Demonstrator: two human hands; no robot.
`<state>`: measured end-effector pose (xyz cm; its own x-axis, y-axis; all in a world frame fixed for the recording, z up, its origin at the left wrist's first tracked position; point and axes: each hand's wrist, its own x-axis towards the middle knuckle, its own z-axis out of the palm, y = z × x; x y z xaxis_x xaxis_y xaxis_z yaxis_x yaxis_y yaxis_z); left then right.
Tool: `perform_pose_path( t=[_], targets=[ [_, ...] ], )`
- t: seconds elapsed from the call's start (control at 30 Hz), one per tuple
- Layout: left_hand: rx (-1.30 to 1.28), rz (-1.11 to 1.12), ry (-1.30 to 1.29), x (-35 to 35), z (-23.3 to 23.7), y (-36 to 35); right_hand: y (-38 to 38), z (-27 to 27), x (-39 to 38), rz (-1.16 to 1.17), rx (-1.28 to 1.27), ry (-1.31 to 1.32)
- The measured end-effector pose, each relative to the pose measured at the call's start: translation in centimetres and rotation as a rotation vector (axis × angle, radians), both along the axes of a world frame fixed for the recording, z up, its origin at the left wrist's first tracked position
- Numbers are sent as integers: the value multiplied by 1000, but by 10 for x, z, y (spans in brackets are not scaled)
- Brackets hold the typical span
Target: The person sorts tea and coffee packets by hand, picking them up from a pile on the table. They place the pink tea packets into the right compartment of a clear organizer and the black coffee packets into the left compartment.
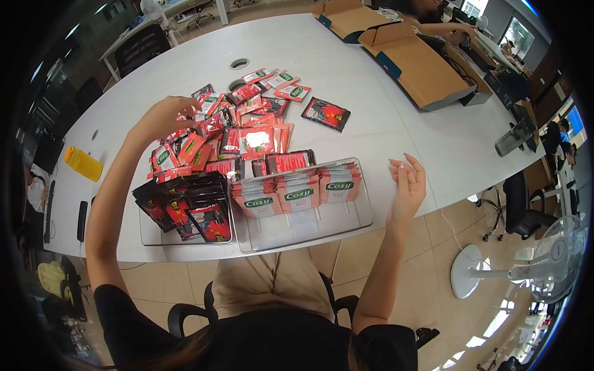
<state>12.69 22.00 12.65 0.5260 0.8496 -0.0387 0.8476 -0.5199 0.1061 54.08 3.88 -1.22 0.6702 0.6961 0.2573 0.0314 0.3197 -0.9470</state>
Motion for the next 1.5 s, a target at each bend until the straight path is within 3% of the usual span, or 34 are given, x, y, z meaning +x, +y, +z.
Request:
perform_pose_path(
  t=[0.13,0.27,0.53,0.63,0.7,0.83,0.87,0.97,1.03,1.3,1.5],
  targets=[
    [-199,-99,-26,-21,-33,63,1,-1,3,54,-88,-40],
    [-360,-19,-28,2,-53,80,-2,3,-1,63,-116,-54],
    [-209,-166,82,29,-51,93,-2,5,0,99,-71,6],
    [-262,-209,-8,26,-38,122,-2,3,1,103,-66,24],
    [-203,-218,-227,34,-26,122,-1,1,2,99,-66,30],
    [-172,-82,-400,59,-31,131,-2,4,-1,78,-91,22],
    [-143,-31,-277,67,-31,132,-2,5,-1,73,-93,17],
    [-66,-143,-290,70,-69,156,-2,4,1,94,-115,-3],
    [-196,-82,-122,73,-80,168,-1,5,-1,93,-109,9],
    [-268,-12,-237,68,-89,176,1,4,-1,90,-117,-15],
    [1,-52,-244,63,-93,160,-1,0,-3,96,-117,-26]
  ],
)
